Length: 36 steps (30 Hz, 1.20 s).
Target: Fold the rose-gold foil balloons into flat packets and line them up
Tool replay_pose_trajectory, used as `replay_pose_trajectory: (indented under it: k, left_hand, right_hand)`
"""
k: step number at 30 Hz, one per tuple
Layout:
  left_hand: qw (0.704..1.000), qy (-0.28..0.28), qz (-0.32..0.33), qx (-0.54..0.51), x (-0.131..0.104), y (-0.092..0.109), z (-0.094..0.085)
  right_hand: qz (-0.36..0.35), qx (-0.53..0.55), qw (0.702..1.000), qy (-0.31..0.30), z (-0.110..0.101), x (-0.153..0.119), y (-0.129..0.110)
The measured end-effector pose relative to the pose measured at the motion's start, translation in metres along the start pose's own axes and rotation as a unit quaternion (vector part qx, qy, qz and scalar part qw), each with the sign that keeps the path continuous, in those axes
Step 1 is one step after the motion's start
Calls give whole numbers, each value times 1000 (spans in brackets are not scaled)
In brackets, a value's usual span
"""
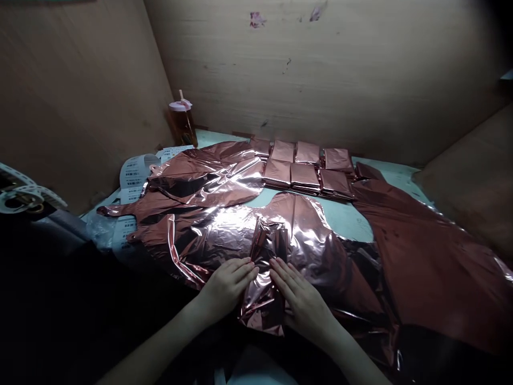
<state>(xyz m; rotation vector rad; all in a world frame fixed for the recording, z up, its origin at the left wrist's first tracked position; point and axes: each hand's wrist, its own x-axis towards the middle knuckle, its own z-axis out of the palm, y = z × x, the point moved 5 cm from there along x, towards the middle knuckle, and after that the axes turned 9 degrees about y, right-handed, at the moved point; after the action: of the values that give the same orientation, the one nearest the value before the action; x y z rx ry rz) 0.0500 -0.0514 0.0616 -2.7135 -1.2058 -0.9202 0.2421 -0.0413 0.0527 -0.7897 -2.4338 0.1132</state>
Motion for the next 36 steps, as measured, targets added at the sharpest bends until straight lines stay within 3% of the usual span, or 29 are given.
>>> replay_pose_trajectory:
  k: [3, 5, 9, 12, 15, 17, 20, 22, 24, 26, 28, 31, 36]
  left_hand:
    - [996, -4, -58, -65, 14, -16, -1]
    - [989, 5, -116, -97, 23, -28, -1]
    - [947, 46, -295, -121, 35, -48, 6]
    - [920, 58, -377, -90, 42, -50, 18]
    - [909, 61, -409, -57, 48, -49, 27]
    - [907, 59, -414, -50, 49, -48, 29]
    - [911, 52, -405, -52, 50, -50, 27]
    - [929, 58, -363, -39, 54, -51, 23]
    - [960, 50, -276, -10, 63, -50, 24]
    - [981, 11, -193, 24, 70, -49, 33]
    - [983, -37, -174, 46, 70, -54, 43]
    - [976, -54, -213, -3, 64, -69, 45]
    - [940, 3, -334, -62, 65, -108, 20]
  right_hand:
    - [38, 68, 991, 108, -1, 7, 9]
    - [121, 138, 972, 146, -1, 14, 22]
    - [352, 211, 891, 194, 6, 24, 52]
    - [438, 159, 858, 216, 15, 34, 61]
    - [415, -16, 885, 210, 17, 50, 57]
    - [346, -103, 921, 146, 23, 65, 52]
    - [237, -117, 964, 10, 39, 80, 52]
    - [205, -114, 971, -40, 45, 82, 57]
    - [194, -125, 972, -54, 47, 82, 60]
    - [183, -136, 972, -57, 47, 82, 60]
    - [170, -141, 973, -64, 47, 83, 57]
    - [166, -134, 973, -84, 46, 84, 55]
    - [171, -124, 972, -103, 45, 85, 56]
